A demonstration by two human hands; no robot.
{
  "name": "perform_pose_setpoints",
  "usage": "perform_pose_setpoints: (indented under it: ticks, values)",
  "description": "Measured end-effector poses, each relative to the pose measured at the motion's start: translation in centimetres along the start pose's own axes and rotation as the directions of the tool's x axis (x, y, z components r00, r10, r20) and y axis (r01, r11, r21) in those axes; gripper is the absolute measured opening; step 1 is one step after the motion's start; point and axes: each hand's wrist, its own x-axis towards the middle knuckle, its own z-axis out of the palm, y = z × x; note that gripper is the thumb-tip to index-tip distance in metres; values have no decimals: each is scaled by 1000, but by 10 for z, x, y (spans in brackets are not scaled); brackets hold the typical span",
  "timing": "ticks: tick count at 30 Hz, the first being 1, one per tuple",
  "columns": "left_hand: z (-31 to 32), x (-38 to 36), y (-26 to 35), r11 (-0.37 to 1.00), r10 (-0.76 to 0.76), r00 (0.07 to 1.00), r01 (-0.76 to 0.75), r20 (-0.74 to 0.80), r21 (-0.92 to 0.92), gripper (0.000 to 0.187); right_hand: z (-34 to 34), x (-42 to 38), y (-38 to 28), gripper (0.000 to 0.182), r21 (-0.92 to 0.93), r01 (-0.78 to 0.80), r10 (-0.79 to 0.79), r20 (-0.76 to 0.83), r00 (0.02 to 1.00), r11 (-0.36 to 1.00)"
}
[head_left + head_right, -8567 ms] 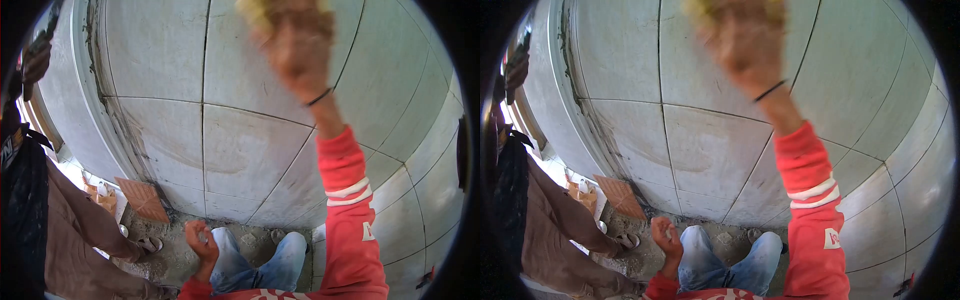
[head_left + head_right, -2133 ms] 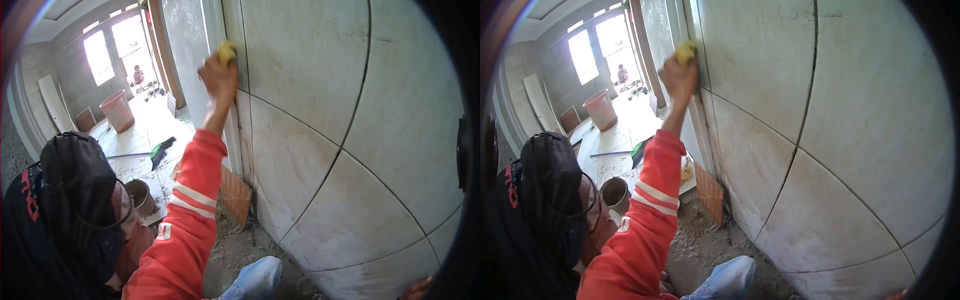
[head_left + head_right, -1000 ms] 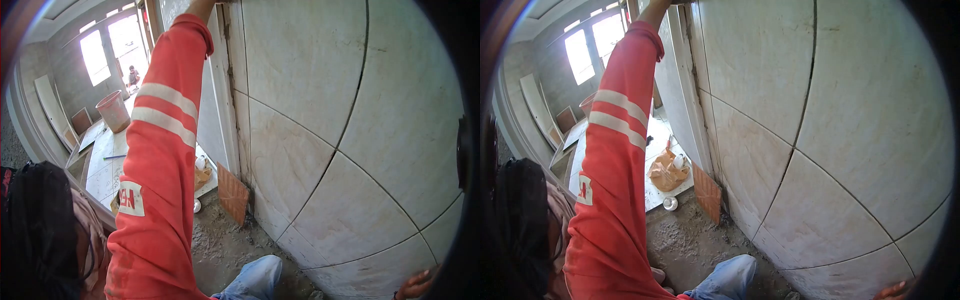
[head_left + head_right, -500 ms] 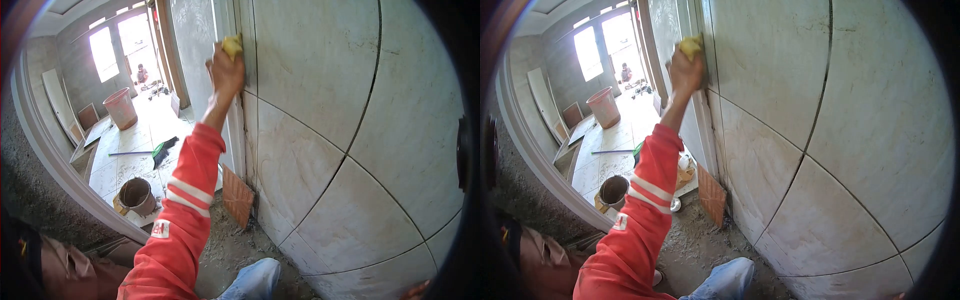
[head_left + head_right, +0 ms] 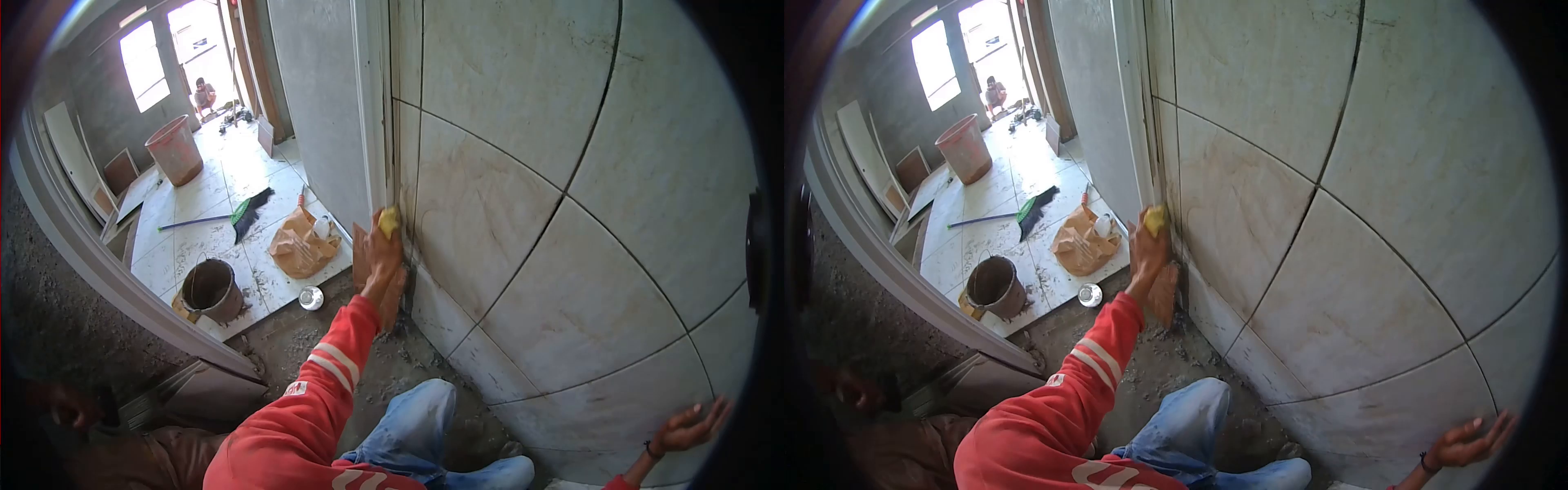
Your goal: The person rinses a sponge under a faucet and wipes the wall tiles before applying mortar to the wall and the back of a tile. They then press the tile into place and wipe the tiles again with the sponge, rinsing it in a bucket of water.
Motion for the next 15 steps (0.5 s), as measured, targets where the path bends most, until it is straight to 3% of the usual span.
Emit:
perform_pose_setpoints:
  ticks: [3, 5, 7, 9, 11, 13, 15]
  values:
    - [-11, -26, -11, 994, -35, 999, 37, 22, -105, 45, 2, 4, -2, 38, 43, 4, -3, -33, 999, 999]
    - [-15, -7, -8, 932, 133, 961, -205, -243, -299, 48, 1, 3, -1, 38, 37, 10, -9, -29, 1000, 999]
    - [-56, 36, 76, 856, 179, 927, -312, -330, -413, 47, 2, 5, -3, 39, 50, 14, -12, -38, 999, 999]
    - [-72, 94, 127, 779, 314, 789, -532, -528, -332, 43, 3, 7, -6, 39, 40, 17, -16, -34, 999, 999]
    - [-76, 142, 169, 694, 344, 738, -616, -581, -372, 45, 1, 7, -9, 40, 22, 15, -14, -33, 999, 1000]
    - [-63, 168, 189, 676, 410, 739, -640, -534, -366, 48, 1, 8, -9, 41, 14, 8, -7, -40, 999, 1000]
    - [-27, 175, 195, 716, 503, 799, -598, -329, -360, 56, 1, 9, -10, 41, 15, 25, -24, -43, 999, 1000]
